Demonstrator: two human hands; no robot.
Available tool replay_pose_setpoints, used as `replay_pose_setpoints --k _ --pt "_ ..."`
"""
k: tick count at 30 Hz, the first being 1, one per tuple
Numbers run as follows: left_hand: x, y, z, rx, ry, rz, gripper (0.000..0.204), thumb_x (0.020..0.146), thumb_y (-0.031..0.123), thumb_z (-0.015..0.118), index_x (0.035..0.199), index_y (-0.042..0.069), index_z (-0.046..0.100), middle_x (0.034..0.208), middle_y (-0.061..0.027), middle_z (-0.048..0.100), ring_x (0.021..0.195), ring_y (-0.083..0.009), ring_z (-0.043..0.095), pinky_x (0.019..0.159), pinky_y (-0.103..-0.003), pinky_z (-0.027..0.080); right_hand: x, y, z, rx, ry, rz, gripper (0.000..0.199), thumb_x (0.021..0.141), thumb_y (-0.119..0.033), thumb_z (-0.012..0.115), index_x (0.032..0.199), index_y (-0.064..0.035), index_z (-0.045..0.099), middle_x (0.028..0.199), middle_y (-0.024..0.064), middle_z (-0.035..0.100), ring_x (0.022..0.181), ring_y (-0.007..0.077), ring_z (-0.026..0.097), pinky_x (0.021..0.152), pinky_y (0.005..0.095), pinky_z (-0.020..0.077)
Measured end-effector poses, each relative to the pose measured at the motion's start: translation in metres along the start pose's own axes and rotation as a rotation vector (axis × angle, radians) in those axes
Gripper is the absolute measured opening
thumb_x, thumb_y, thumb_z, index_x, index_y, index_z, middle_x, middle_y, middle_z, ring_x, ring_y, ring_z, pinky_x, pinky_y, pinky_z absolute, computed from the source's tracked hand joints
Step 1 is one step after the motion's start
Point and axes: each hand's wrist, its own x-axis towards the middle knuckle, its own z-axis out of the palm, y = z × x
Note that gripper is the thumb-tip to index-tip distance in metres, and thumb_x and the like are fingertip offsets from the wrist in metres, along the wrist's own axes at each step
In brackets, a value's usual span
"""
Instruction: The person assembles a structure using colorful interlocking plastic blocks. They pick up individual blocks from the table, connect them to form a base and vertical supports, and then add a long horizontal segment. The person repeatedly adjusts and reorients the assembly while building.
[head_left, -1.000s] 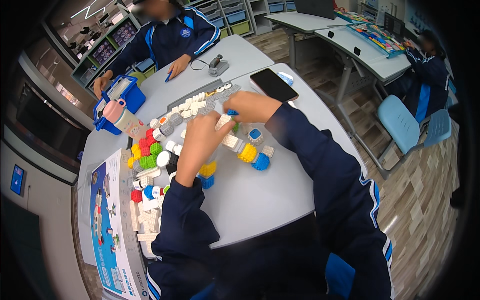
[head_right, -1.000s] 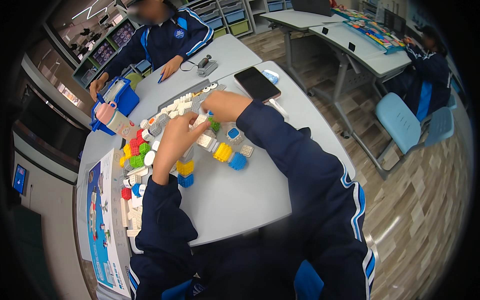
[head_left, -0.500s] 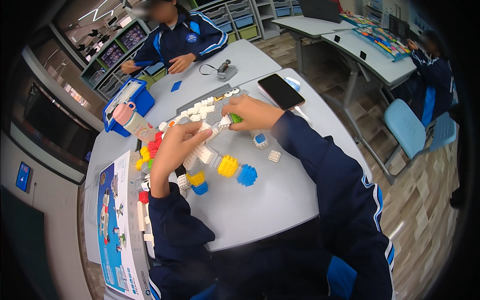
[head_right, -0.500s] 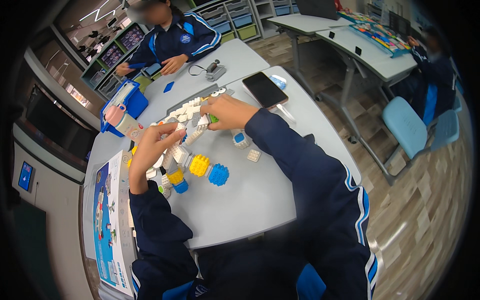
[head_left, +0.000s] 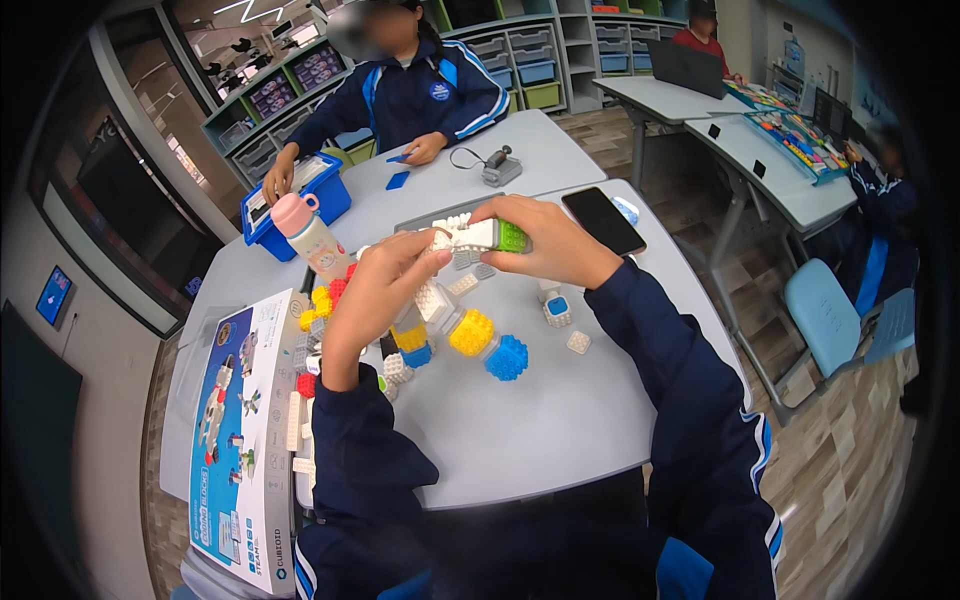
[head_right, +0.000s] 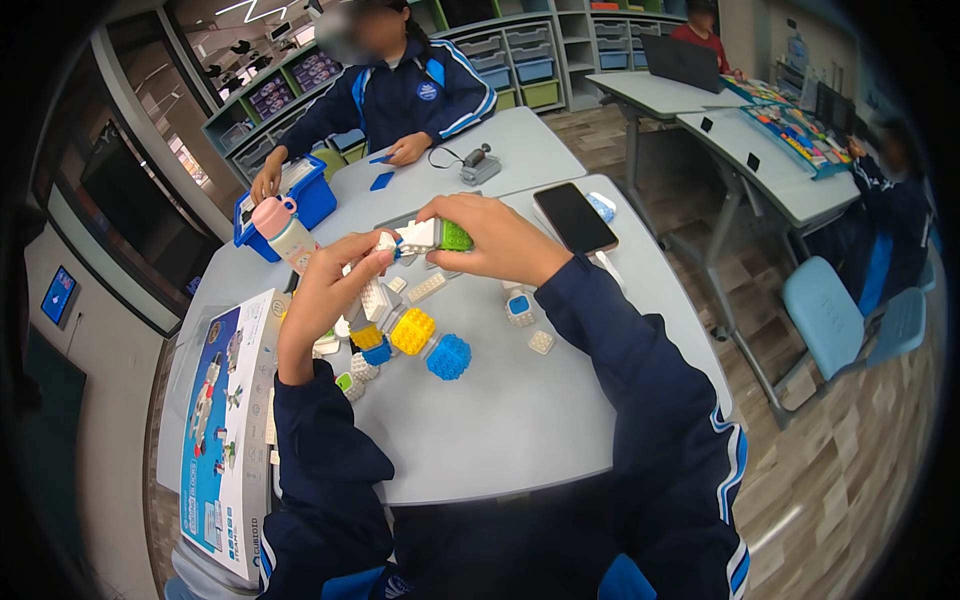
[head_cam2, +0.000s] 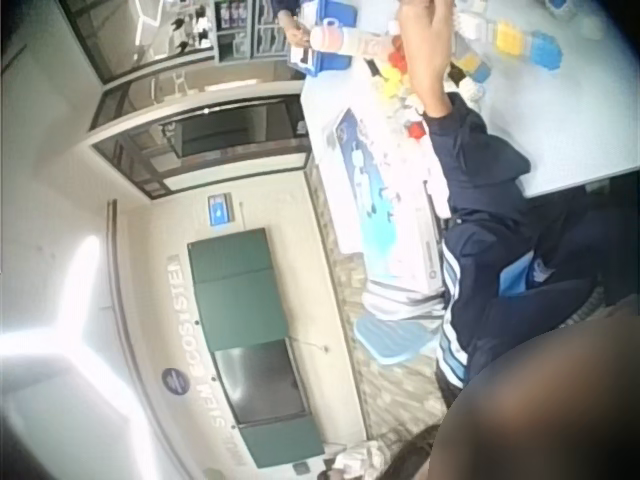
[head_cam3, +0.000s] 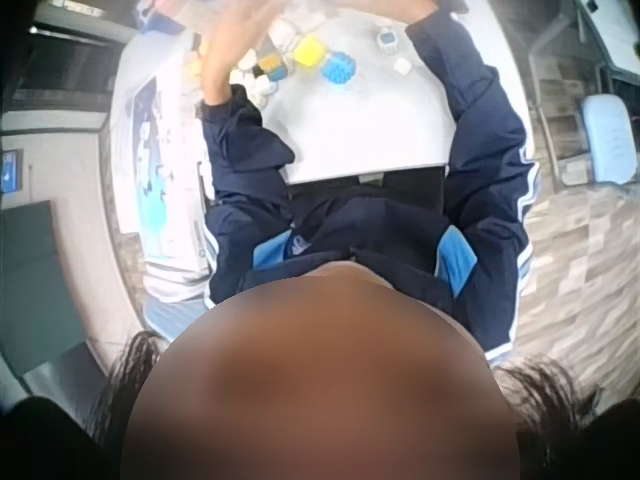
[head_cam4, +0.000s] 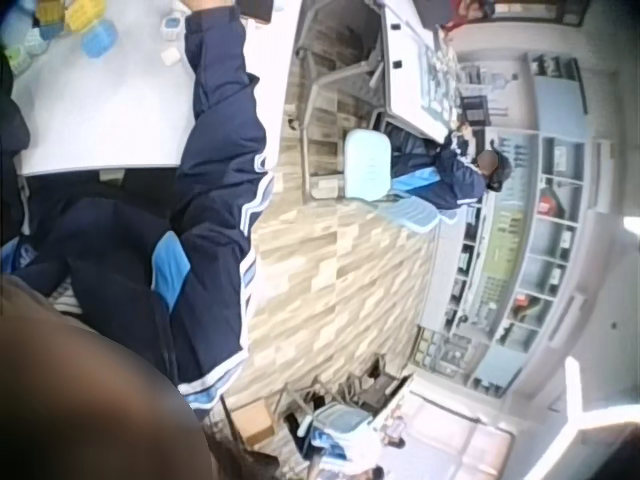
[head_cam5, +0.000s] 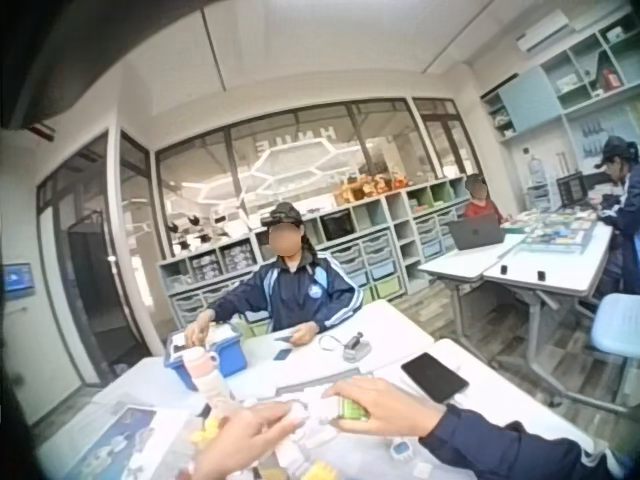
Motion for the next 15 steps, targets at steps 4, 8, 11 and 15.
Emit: replay_pose_setpoints --k 4,8,11,15 --pt "-0.004 0.008 -0.004 0.001 0.025 -0.008 0.034 0.098 0.025 0.059 0.12 0.0 0.066 0.088 -0.0128 0.061 0.08 -0.0206 0.056 0.073 -0.034 0.044 0.001 -0.012 0.002 -0.271 0.064 -0.1 0.043 0.081 -0.022 0.076 0.119 -0.0087 0.061 0.097 0.0071 0.064 0.088 0.024 0.062 0.08 0.0351 0.0501" --pt "-0.007 0.017 -0.005 0.003 0.044 -0.007 0.034 0.098 0.025 0.058 0.12 0.0 0.065 0.089 -0.013 0.062 0.083 -0.0216 0.056 0.075 -0.034 0.045 0.0 -0.027 0.002 -0.415 0.08 -0.123 0.047 0.082 -0.034 0.075 0.12 -0.0107 0.059 0.091 0.0052 0.056 0.086 0.0213 0.061 0.072 0.0335 0.05" --pt "-0.009 0.024 -0.007 0.028 0.048 0.006 0.034 0.098 0.024 0.057 0.121 -0.001 0.064 0.09 -0.0137 0.062 0.085 -0.0233 0.057 0.077 -0.035 0.045 0.002 -0.035 0.0 -0.486 0.115 -0.187 0.05 0.082 -0.042 0.073 0.118 -0.0106 0.057 0.089 0.0045 0.052 0.085 0.0191 0.06 0.066 0.0315 0.0496" --pt "-0.011 0.034 -0.006 0.096 0.078 0.042 0.033 0.099 0.021 0.056 0.121 -0.002 0.063 0.091 -0.0157 0.061 0.086 -0.0271 0.056 0.078 -0.037 0.045 0.005 -0.041 -0.004 -0.584 0.205 -0.283 0.051 0.083 -0.044 0.072 0.116 -0.0083 0.058 0.089 0.0049 0.053 0.083 0.0184 0.061 0.064 0.03 0.0501"
